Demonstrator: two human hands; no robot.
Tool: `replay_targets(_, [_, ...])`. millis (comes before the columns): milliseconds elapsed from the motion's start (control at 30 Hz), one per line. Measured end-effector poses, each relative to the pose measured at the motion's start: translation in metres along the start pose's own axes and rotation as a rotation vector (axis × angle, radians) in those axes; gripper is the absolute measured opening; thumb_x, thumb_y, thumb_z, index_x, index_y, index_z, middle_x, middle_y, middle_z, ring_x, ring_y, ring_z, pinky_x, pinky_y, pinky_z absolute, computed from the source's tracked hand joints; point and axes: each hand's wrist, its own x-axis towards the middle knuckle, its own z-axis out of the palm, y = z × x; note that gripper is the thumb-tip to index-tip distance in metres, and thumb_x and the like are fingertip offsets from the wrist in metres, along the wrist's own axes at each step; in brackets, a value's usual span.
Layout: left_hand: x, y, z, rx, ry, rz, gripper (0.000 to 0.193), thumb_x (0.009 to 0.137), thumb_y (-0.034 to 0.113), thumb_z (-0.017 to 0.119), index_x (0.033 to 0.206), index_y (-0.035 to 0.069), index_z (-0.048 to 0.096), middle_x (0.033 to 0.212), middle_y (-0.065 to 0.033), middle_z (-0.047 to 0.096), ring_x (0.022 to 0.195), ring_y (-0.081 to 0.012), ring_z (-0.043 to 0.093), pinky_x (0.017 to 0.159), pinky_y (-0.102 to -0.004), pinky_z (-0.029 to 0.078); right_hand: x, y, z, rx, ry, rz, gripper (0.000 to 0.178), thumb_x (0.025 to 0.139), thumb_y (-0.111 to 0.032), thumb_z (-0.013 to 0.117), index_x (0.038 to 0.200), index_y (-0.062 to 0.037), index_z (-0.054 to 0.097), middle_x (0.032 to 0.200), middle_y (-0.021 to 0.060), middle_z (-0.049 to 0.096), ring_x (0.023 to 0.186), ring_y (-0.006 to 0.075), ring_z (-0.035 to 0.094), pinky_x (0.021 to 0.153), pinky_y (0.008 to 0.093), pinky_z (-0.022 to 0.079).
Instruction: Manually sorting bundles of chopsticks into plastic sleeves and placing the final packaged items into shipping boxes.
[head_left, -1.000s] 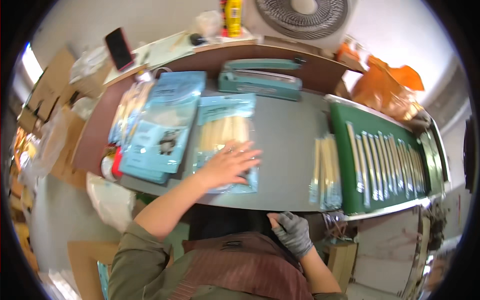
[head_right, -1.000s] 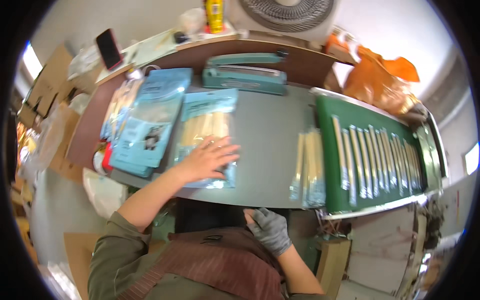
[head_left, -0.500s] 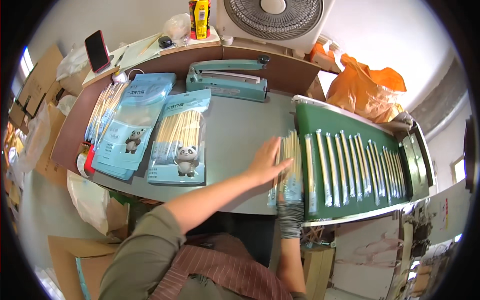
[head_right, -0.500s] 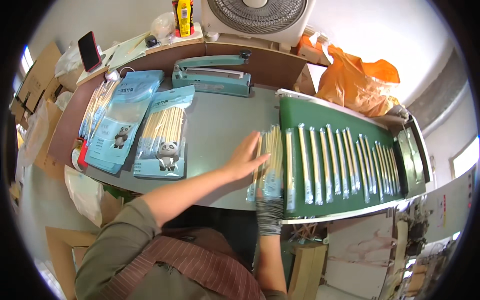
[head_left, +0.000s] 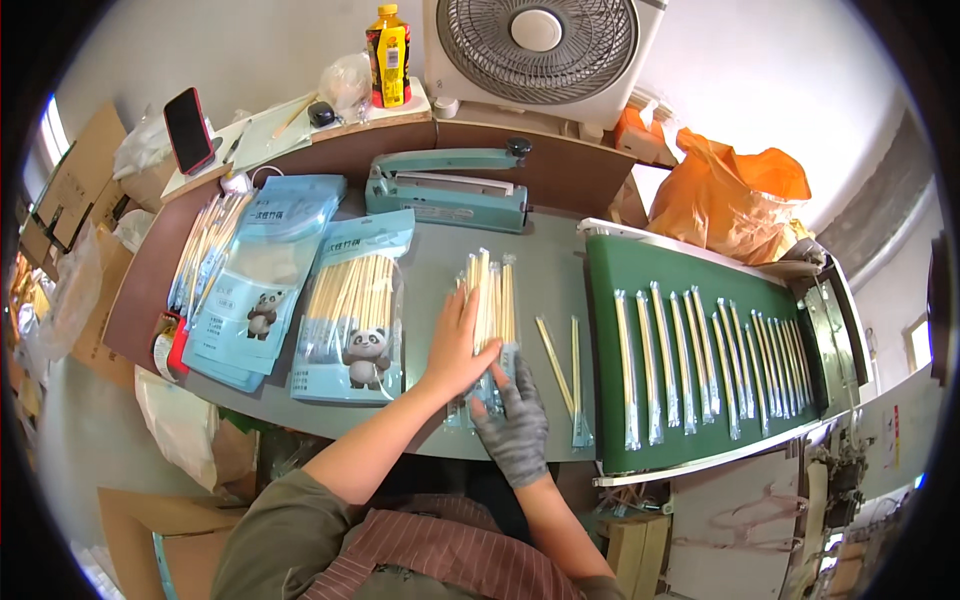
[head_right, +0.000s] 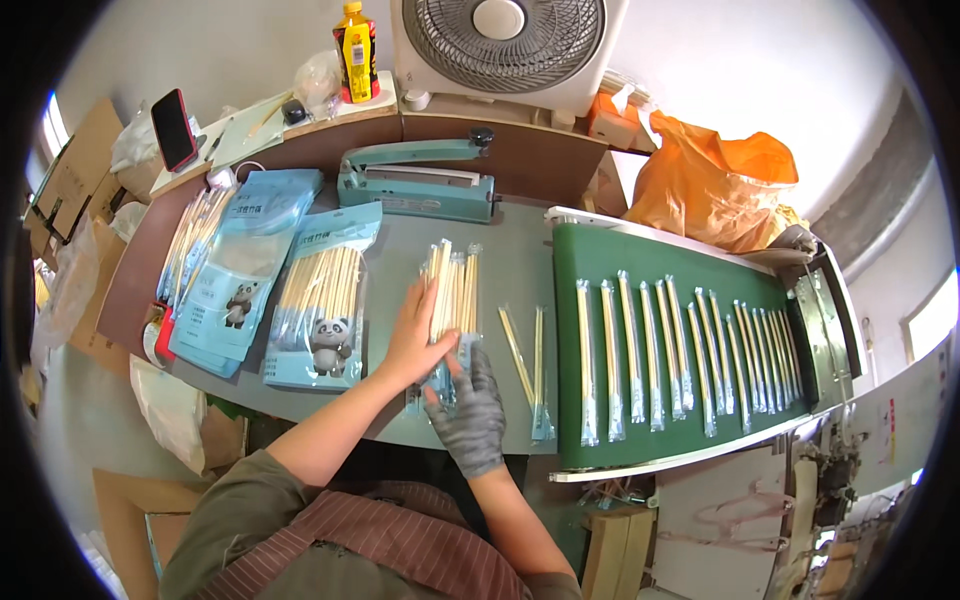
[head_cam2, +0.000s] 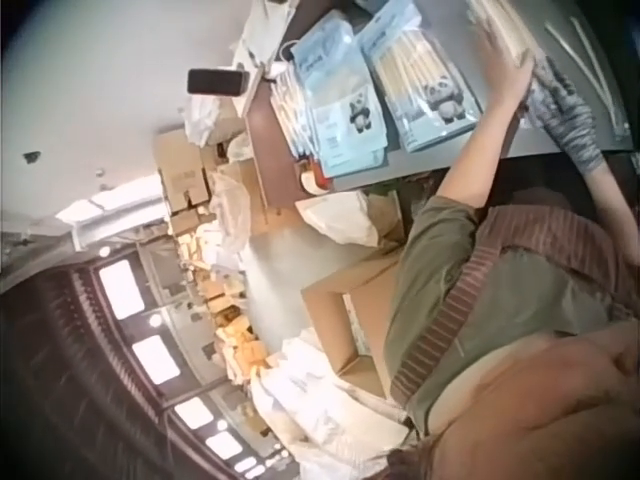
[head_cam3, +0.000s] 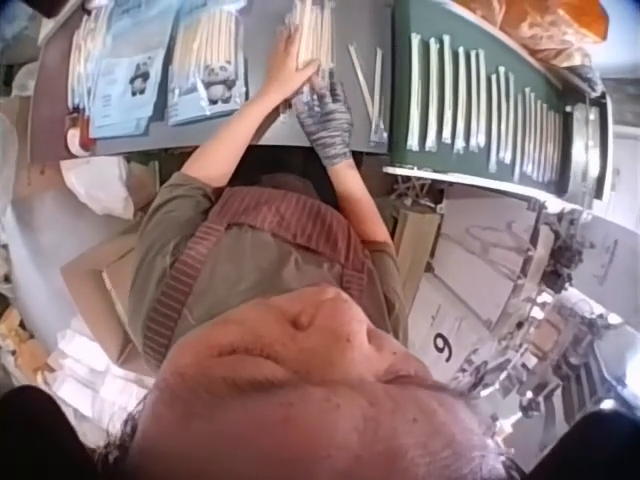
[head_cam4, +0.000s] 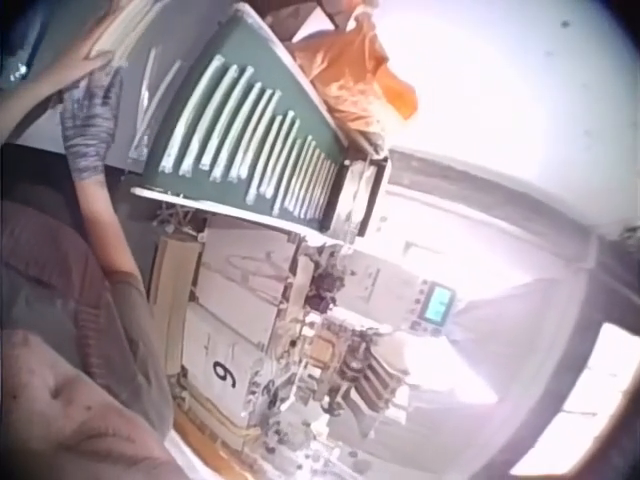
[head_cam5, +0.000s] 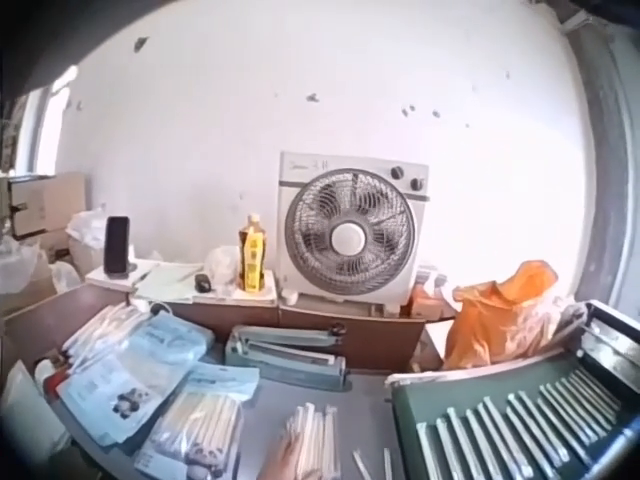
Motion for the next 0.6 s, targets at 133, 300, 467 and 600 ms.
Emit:
replay_targets(133, [-0.001,0.008,-0.008,0.034,-0.043,0.041,0.080,0.076,0.033,0.064,0.138,0.006,0.021,0.142,-0.0220,0.019,0.128,-0.0469,0.018,0.103,-0.0500,0.022,-0.022,0.008,-0.024,-0.136,0.113,-0.071,0.042,0.076,-0.018,0.062,0.116,-0.0080,0.054,0.122,0.0221,0.048,0.108,0.0389,0.049,0.090,0.0422,0.042])
replay_targets(300, [-0.003,0.003,-0.015,-0.112,-0.140,0.102,0.080,0.075,0.025,0.063,0.139,0.006,0.018,0.143,-0.0190,0.018,0.131,-0.0436,0.015,0.105,-0.0475,0.021,-0.031,0.036,-0.017,-0.479,0.069,0.220,0.041,0.080,-0.013,0.056,0.120,-0.0020,0.050,0.119,0.0235,0.050,0.108,0.0388,0.048,0.093,0.0423,0.038])
replay_targets(467, [-0.001,-0.017,-0.017,-0.408,-0.187,0.103,0.080,0.075,0.015,0.061,0.140,0.005,0.015,0.145,-0.0175,0.017,0.133,-0.0385,0.013,0.107,-0.0440,0.018,0.007,-0.002,0.031,-0.072,0.140,0.160,0.035,0.085,-0.012,0.052,0.117,0.0006,0.051,0.118,0.0221,0.052,0.108,0.0360,0.050,0.093,0.0404,0.039])
replay_targets(600, [0.004,-0.034,0.004,-0.416,0.000,0.025,0.077,0.075,0.015,0.062,0.138,0.002,0.020,0.145,-0.0178,0.016,0.134,-0.0374,0.014,0.108,-0.0429,0.017,0.016,-0.009,0.041,-0.017,-0.010,0.137,0.033,0.083,-0.011,0.053,0.116,-0.0032,0.053,0.118,0.0203,0.052,0.108,0.0350,0.050,0.093,0.0391,0.039])
